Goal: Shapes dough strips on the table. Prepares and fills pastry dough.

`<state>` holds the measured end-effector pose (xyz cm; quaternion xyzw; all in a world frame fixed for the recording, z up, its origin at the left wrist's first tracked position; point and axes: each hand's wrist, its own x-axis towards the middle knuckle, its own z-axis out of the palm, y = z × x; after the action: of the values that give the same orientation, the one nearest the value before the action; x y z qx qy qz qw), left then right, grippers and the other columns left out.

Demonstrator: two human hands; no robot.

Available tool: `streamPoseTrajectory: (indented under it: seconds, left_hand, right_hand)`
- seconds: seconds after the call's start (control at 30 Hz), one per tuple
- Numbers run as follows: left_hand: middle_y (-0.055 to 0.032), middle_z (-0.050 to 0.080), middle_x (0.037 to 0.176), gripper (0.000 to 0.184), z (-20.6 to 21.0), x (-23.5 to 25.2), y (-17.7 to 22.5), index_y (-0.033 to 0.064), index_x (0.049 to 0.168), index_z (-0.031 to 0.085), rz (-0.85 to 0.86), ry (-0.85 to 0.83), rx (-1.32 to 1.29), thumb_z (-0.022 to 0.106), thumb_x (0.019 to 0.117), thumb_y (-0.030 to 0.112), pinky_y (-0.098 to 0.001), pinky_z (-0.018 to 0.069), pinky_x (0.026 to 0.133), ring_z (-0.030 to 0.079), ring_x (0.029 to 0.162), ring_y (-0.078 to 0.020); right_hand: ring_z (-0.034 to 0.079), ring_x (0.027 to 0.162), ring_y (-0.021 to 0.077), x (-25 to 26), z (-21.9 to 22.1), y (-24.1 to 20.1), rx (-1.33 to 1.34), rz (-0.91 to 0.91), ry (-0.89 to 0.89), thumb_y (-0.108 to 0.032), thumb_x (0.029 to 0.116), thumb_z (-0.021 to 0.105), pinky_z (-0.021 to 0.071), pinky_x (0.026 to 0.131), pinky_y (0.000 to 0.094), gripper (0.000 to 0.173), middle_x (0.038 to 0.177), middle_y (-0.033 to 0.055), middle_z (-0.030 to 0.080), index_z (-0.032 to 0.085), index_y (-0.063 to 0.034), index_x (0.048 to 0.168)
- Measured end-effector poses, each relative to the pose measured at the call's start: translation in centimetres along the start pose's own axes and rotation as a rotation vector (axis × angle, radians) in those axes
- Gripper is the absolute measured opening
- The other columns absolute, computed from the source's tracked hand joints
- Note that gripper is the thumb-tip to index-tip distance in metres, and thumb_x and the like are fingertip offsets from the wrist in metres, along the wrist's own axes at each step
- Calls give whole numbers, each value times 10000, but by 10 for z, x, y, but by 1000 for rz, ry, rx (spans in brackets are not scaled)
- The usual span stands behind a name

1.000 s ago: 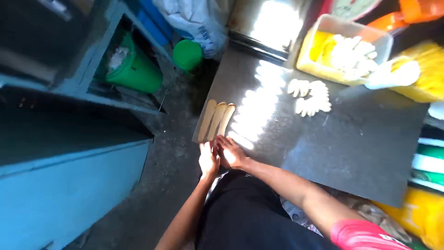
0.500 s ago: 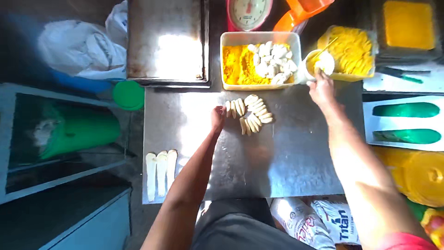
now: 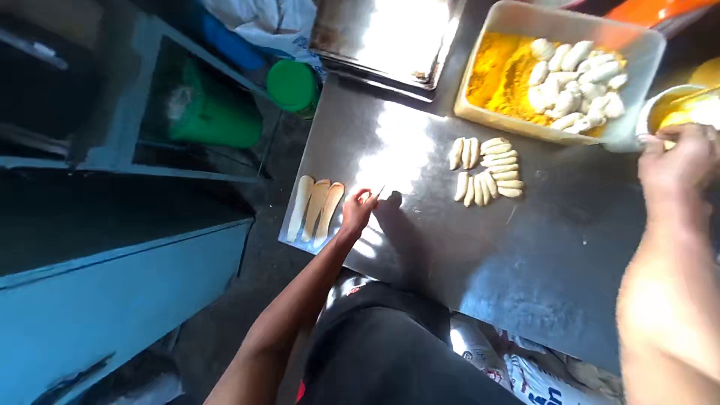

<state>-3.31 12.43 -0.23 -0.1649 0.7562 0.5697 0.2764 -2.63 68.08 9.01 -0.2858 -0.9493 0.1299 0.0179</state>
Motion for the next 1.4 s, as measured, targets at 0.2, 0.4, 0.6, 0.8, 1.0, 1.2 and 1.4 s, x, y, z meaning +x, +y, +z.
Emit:
streamPoseTrajectory:
  seconds: [0.2,0.4,0.6,0.8,1.0,1.2,1.4]
  left_hand:
    - [-93,728,915,203,-62,-42,-34,10,1063,674,-61,132,-218,764,903,98,-382,616,786,716,813,-179]
    - [-145,743,1025,246,-74,-9,-62,-10,1176,699,-110,161,-335,695,947,80,-389,624,823,733,864,-205]
    - [-129,755,982,224,-84,-1,-70,32,1126,743,-112,125,-195,680,963,172,-438,606,838,728,862,-204]
    - [-164,726,1005,279,-89,-32,-69,-25,1157,682,-47,132,-88,676,983,194,-455,576,889,705,908,-237]
    - [-108,729,840,203,-94,-57,-105,17,990,687,-44,236,32,704,957,217,-469,630,730,729,738,-222]
    - [-110,743,1017,207,-109,-70,-118,46,1144,695,-91,179,74,679,962,144,-465,605,892,736,928,-222]
    - [-137,736,1072,275,-107,-87,-141,54,1183,691,17,259,294,674,956,208,-498,590,913,722,996,-268]
  right_hand:
    - [618,1248,350,-194,83,-186,309,-579,-13,-231,1045,545,505,1067,507,384,1320,233,638,624,27,1319]
    - [538,1393,184,-279,151,-298,548,-882,-419,-305,978,689,470,1160,382,484,1461,100,601,634,-53,1388]
    - [617,1272,203,-262,205,-355,420,-1064,-709,-479,1006,612,512,1067,425,480,1349,88,662,679,-116,1312]
    - [468,1440,281,-263,222,-346,51,-1197,-610,-491,997,557,394,1169,509,594,1531,116,526,561,-123,1464]
    - [701,965,359,-278,236,-330,-109,-951,-865,-563,885,666,542,806,628,523,1002,167,735,756,-74,1048]
    - [705,962,382,-298,228,-337,-291,-970,-836,-563,943,590,539,809,611,528,962,178,736,752,-68,1031]
    - [697,1066,371,-389,249,-334,7,-851,-744,-510,875,655,563,816,634,714,1267,161,681,513,-170,1487]
